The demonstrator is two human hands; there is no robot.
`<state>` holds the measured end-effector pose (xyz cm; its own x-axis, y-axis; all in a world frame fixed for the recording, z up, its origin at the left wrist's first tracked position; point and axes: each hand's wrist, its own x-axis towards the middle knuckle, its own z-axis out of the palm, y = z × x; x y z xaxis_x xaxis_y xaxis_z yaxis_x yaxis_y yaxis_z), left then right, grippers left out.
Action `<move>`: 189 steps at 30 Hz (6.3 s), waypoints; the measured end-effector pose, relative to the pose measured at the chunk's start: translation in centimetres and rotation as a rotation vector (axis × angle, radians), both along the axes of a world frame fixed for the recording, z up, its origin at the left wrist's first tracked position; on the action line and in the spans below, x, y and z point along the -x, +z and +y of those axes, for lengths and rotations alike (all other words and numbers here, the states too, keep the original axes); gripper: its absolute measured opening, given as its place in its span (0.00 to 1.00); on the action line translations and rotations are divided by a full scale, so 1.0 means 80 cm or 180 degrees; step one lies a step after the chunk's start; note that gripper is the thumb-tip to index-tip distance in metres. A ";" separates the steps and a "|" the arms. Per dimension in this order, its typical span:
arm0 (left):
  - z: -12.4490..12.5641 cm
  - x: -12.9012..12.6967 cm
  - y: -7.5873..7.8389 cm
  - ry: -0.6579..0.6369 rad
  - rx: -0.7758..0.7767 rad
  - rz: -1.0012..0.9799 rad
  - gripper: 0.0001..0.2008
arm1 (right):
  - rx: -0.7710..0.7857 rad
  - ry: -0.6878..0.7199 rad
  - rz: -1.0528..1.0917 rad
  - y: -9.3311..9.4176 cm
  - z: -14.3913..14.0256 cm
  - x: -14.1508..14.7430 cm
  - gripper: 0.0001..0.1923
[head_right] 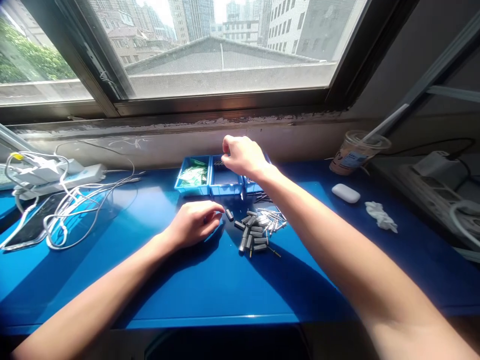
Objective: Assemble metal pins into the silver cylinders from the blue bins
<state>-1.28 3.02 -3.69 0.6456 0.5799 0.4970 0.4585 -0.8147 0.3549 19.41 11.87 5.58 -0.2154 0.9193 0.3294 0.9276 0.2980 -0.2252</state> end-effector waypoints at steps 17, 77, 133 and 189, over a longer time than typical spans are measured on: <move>0.013 0.008 -0.001 0.0110 -0.0251 -0.0003 0.08 | 0.0574 0.1072 -0.0133 -0.065 -0.135 -0.033 0.22; 0.000 0.015 0.018 0.0027 -0.0242 0.0112 0.10 | 0.1470 0.0559 -0.0097 -0.050 -0.115 -0.090 0.15; -0.002 0.014 0.021 0.0058 -0.0332 -0.0174 0.09 | 0.0883 0.1794 0.1983 -0.067 -0.135 -0.036 0.14; -0.014 0.011 0.037 -0.0205 -0.0693 -0.0297 0.07 | 0.0663 0.0113 0.3667 -0.037 -0.104 -0.110 0.26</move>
<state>-2.15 1.88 -0.71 0.6231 0.4118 0.6650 0.3767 -0.9031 0.2063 28.17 3.53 2.65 0.0856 0.9780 0.1903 0.1353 0.1778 -0.9747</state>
